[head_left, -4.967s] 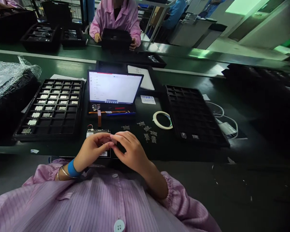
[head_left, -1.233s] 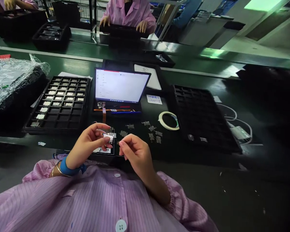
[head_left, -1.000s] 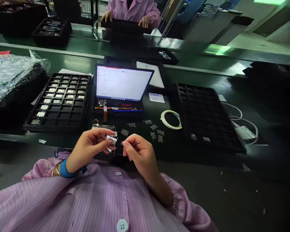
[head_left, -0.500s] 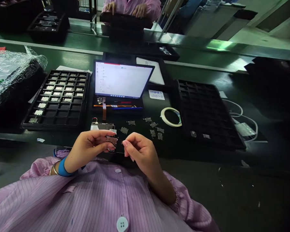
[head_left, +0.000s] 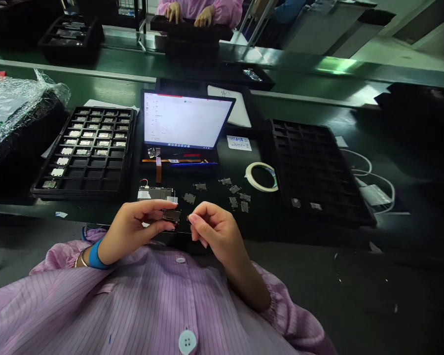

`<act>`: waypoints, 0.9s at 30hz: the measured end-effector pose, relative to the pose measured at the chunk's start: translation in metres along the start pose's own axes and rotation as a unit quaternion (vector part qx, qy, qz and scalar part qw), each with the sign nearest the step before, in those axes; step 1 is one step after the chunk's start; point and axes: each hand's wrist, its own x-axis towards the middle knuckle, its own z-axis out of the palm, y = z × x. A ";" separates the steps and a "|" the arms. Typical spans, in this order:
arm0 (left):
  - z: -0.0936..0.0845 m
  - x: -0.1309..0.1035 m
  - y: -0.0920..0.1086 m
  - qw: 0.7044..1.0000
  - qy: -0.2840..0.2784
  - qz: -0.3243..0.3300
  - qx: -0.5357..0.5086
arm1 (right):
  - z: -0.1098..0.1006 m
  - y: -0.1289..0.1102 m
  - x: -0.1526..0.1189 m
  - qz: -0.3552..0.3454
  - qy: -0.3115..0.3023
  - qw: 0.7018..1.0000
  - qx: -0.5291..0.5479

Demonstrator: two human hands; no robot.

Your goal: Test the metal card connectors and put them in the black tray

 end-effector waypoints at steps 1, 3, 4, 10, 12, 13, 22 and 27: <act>0.000 0.000 0.000 1.000 0.004 0.002 0.004 | 0.000 -0.001 -0.001 -0.001 0.002 1.000 0.001; -0.001 0.000 0.001 1.000 0.011 0.000 0.003 | 0.000 -0.002 -0.002 -0.005 0.010 1.000 0.003; -0.001 0.000 0.001 1.000 0.011 -0.006 -0.005 | 0.000 -0.003 -0.002 -0.007 0.012 1.000 0.003; 0.001 0.002 0.004 0.993 0.004 -0.088 -0.081 | 0.004 -0.007 -0.005 -0.036 0.017 0.998 -0.038; 0.002 0.003 0.003 0.992 0.002 -0.103 -0.075 | 0.006 -0.007 -0.005 -0.041 0.007 0.998 -0.048; 0.002 0.003 0.002 0.992 0.002 -0.106 -0.072 | 0.007 -0.007 -0.005 -0.042 0.002 0.998 -0.051; 0.004 0.003 0.000 0.995 0.003 -0.076 -0.057 | 0.008 -0.005 -0.006 -0.014 -0.007 0.999 -0.037; 0.005 0.002 0.000 0.997 0.009 -0.058 -0.045 | 0.008 -0.004 -0.006 0.000 -0.022 1.000 -0.004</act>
